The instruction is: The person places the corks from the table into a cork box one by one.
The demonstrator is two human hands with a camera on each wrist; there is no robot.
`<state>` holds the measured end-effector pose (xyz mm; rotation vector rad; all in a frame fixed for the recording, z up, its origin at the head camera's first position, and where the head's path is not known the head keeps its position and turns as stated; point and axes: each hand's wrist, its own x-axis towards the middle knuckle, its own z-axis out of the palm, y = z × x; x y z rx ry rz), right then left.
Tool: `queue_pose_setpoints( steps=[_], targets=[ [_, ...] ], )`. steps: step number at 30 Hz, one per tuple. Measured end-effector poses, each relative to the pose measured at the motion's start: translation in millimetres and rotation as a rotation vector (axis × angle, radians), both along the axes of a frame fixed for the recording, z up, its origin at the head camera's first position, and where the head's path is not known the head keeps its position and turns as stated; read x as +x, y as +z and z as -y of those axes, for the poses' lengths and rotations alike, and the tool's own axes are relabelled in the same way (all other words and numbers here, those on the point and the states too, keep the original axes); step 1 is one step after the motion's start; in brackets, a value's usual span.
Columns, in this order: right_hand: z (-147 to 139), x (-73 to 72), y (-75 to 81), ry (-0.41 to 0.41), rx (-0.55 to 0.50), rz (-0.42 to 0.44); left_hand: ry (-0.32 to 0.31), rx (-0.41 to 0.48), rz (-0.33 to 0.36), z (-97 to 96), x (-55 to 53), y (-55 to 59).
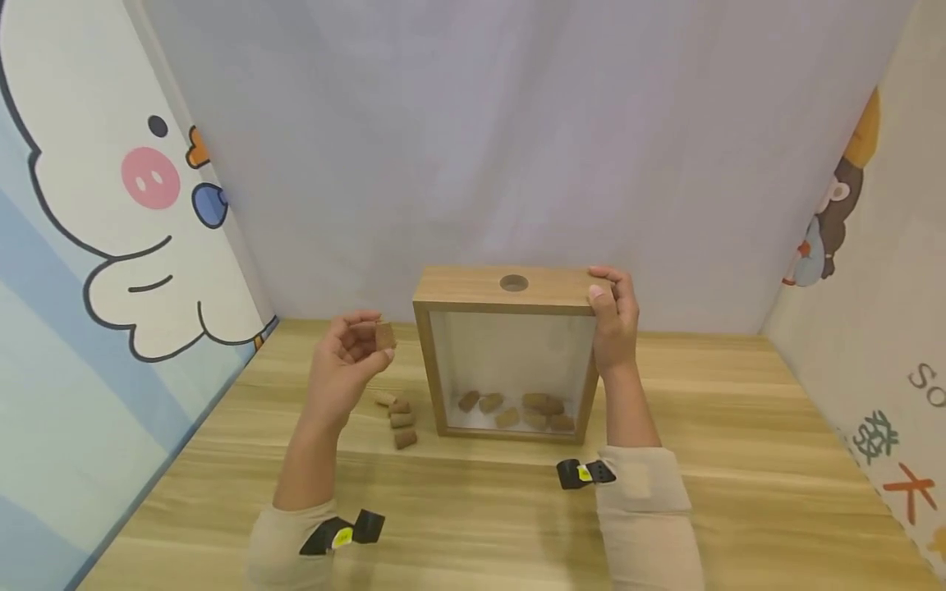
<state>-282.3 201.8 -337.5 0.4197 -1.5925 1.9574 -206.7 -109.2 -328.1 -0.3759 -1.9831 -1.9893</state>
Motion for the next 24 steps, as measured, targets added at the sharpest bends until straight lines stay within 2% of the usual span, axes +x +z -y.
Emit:
queue_pose_setpoints(
  steps=[6, 13, 17, 20, 24],
  targets=[
    [2, -0.2, 1.3, -0.001, -0.024, 0.011, 0.022, -0.022, -0.043, -5.3, -6.6, 27.0],
    [2, -0.7, 1.9, -0.019, -0.006, -0.003, 0.007, -0.071, -0.029, -13.0, -15.0, 54.3],
    [1, -1.9, 1.5, -0.024, 0.002, -0.002, 0.023, -0.112, -0.025, -17.2, -21.5, 69.4],
    [1, -2.0, 1.6, -0.018, 0.002, 0.004, 0.048, -0.15, -0.007, -19.9, -25.4, 80.8],
    [1, -1.7, 1.2, -0.011, -0.005, 0.008, 0.039, -0.188, 0.038, -23.5, -31.3, 94.6]
  ],
)
